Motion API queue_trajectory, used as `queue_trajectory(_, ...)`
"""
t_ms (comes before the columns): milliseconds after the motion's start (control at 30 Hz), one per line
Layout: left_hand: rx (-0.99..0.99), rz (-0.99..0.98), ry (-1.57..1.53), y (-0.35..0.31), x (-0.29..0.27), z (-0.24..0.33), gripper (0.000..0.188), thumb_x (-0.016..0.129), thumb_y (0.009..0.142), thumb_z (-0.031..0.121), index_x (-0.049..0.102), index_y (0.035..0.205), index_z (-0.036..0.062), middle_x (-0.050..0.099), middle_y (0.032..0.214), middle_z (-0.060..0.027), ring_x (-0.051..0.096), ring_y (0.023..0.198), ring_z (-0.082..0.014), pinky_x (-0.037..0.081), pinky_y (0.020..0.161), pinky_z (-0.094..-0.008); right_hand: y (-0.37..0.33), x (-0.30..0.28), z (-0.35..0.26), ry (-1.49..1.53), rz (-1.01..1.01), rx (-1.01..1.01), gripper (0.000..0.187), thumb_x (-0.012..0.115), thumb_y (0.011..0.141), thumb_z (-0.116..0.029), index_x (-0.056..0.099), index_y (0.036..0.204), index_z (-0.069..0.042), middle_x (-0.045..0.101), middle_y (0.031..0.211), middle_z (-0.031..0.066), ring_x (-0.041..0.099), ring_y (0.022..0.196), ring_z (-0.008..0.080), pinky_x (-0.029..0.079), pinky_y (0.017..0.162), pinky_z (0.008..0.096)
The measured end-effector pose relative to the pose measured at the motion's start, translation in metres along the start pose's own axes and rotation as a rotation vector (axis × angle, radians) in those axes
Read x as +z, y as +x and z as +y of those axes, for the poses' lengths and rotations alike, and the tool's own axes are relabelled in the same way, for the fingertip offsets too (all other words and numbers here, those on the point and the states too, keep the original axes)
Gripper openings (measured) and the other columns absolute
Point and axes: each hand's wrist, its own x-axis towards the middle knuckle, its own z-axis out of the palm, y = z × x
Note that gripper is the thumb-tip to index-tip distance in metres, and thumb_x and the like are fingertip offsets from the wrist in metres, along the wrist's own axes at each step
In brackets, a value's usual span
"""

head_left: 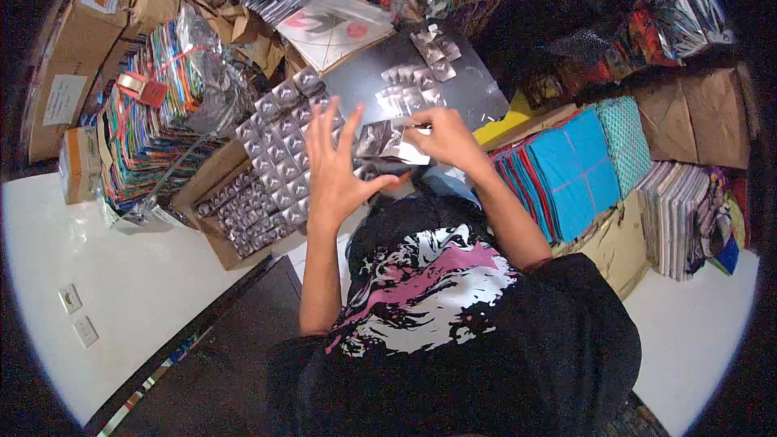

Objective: Assembling small silver cardboard toy boxes.

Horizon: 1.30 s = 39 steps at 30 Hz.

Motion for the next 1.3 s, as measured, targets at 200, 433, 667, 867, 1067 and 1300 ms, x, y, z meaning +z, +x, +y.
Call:
queue_trajectory(200, 0.023, -0.065, -0.252, 0.066, 0.042, 0.027, 0.096, 0.097, 0.063, 0.033, 0.052, 0.144, 0.0085, 0.067, 0.13, -0.018, 0.066, 0.118, -0.0405, 0.049, 0.108, -0.0506, 0.035, -0.071, 0.015, 0.202, -0.248, -0.223, 0.037, 0.071, 0.097, -0.032, 0.076, 0.111, 0.002, 0.078, 0.096, 0.0189, 0.072, 0.081, 0.0198, 0.055, 0.073, 0.0371)
queue_trajectory(433, -0.115, 0.101, -0.522, 0.098, 0.073, 0.045, 0.119, 0.104, 0.058, 0.034, 0.038, 0.153, 0.0051, 0.065, 0.127, -0.0167, 0.065, 0.116, -0.0264, 0.051, 0.103, -0.04, 0.062, -0.125, 0.036, 0.48, -0.145, -0.364, 0.033, 0.072, 0.1, -0.027, 0.07, 0.128, -0.011, 0.067, 0.123, 0.0097, 0.067, 0.106, 0.0178, 0.057, 0.086, 0.0338)
queue_trajectory(667, -0.105, 0.088, -0.589, 0.1, 0.096, 0.045, 0.141, 0.105, 0.048, 0.043, 0.027, 0.158, 0.0014, 0.04, 0.152, -0.0153, 0.049, 0.137, -0.0287, 0.042, 0.114, -0.0407, 0.091, -0.116, 0.064, 0.782, -0.452, -0.48, 0.026, 0.076, 0.095, -0.02, 0.07, 0.115, -0.005, 0.057, 0.143, 0.0137, 0.051, 0.137, 0.028, 0.041, 0.116, 0.0434)
queue_trajectory(867, -0.232, 0.128, -0.711, 0.1, 0.107, 0.058, 0.111, 0.097, 0.064, 0.03, 0.021, 0.141, 0.006, 0.044, 0.128, -0.0127, 0.053, 0.119, -0.0231, 0.045, 0.105, -0.0363, 0.099, -0.106, 0.075, 0.888, -0.534, -0.401, 0.038, 0.077, 0.094, -0.042, 0.061, 0.097, -0.007, 0.059, 0.121, 0.0104, 0.052, 0.127, 0.0246, 0.035, 0.113, 0.0407)
queue_trajectory(1067, -0.236, 0.301, -0.567, 0.109, 0.107, 0.081, 0.105, 0.096, 0.074, 0.019, 0.029, 0.153, 0.0075, 0.071, 0.111, -0.0207, 0.073, 0.099, -0.0267, 0.06, 0.088, -0.0391, 0.09, -0.092, 0.063, 0.63, -0.243, -0.433, 0.036, 0.085, 0.086, -0.025, 0.057, 0.098, -0.006, 0.059, 0.11, 0.0099, 0.057, 0.113, 0.0244, 0.044, 0.103, 0.0379)
queue_trajectory(1300, -0.256, 0.148, -0.53, 0.081, 0.071, 0.064, 0.079, 0.097, 0.072, 0.019, 0.048, 0.132, 0.007, 0.068, 0.11, -0.0118, 0.072, 0.09, -0.0193, 0.061, 0.081, -0.0355, 0.081, -0.088, 0.047, 0.612, -0.312, -0.402, 0.034, 0.086, 0.085, -0.019, 0.057, 0.094, -0.005, 0.061, 0.113, 0.0074, 0.06, 0.112, 0.0183, 0.052, 0.09, 0.0301)
